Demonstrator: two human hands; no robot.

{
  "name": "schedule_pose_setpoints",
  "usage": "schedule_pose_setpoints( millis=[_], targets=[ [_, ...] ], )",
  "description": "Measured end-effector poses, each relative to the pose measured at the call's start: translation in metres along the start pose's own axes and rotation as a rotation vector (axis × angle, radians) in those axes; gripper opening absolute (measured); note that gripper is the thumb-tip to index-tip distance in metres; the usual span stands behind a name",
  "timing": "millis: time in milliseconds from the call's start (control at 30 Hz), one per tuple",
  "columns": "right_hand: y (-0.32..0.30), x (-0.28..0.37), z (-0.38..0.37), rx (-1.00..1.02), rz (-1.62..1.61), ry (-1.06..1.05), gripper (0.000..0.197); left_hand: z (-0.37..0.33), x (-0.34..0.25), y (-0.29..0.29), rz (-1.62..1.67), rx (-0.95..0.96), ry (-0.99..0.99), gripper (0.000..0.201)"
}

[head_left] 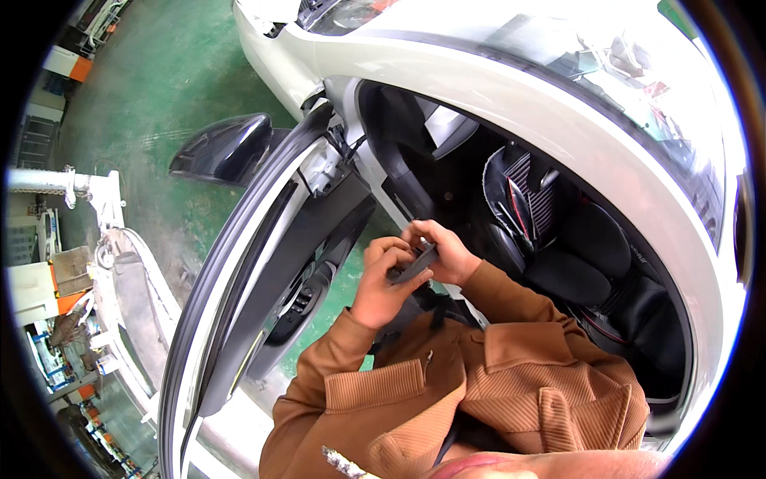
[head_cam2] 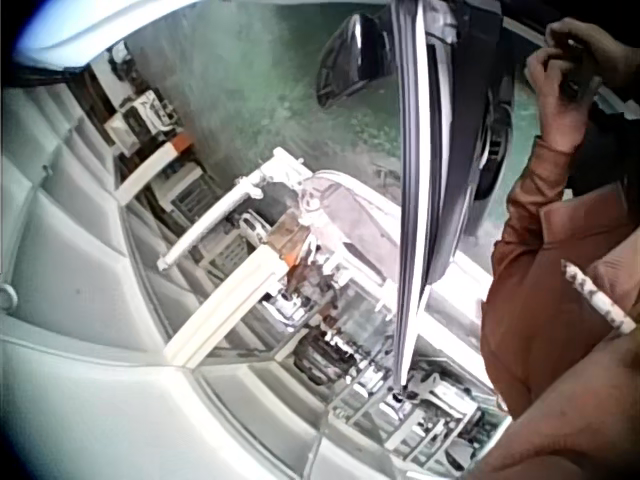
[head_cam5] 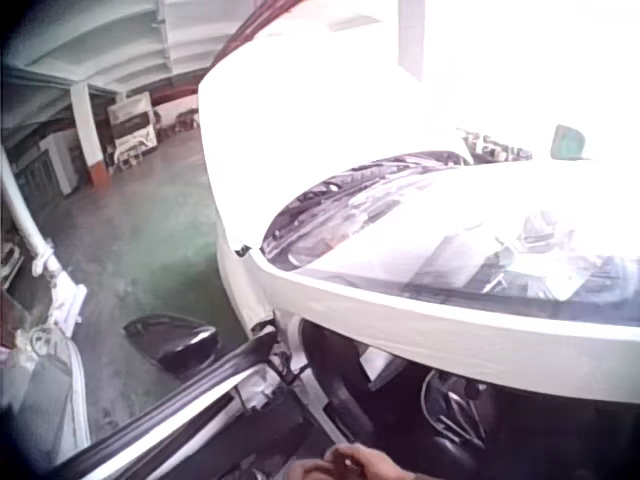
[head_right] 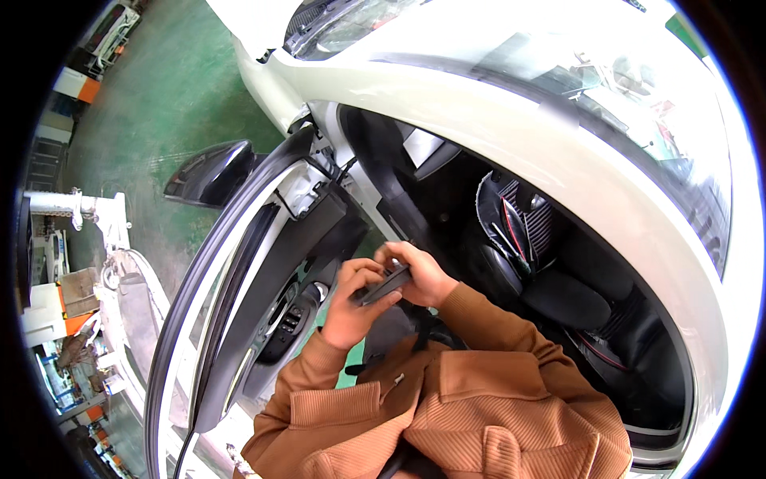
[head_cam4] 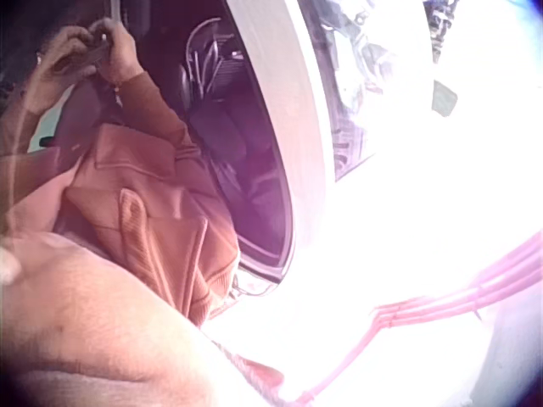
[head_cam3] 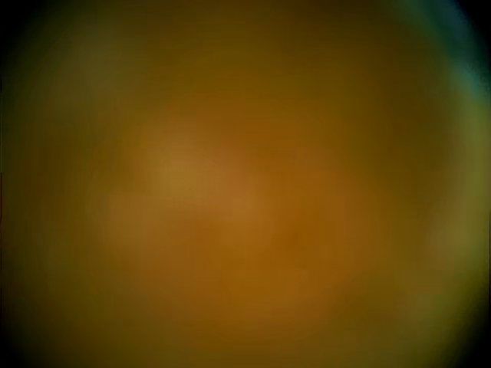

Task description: The person installs a black rubber weather seal onto the door frame of a white car. They repeatedly press and adjust the seal along the top and side edges to ensure it is seated correctly, then briefly wipe the interior door panel.

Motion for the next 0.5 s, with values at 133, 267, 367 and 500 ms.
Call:
schedule_pose_setpoints(
  millis=[133, 267, 367, 500],
  targets=[
    [-0.052, -0.042, 0.039, 0.096, -0.230, 0.169, 0.031, 0.026, 0.011, 0.018, 0.646, 0.130, -0.618, 0.022],
    [-0.060, -0.052, 0.063, -0.143, -0.162, 0.077, 0.023, 0.038, 0.012, 0.022, 0.680, 0.218, -0.712, 0.022],
    [-0.093, -0.043, 0.064, -0.084, 0.054, -0.125, 0.017, 0.027, -0.021, 0.013, 0.143, 0.105, 0.066, 0.026],
    [-0.079, 0.005, 0.093, -0.105, 0.131, -0.196, 0.022, 0.014, -0.077, 0.002, -0.156, -0.005, 0.391, 0.029]
  ],
)
Point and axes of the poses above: each hand's wrist, its own z-axis away from the middle knuckle, its own y-axis out of the palm, x = y × z, the point moved 1 cm from there along -z, towards the middle knuckle, and after that the axes turned 1 degree about z, right-handed, at the moved point
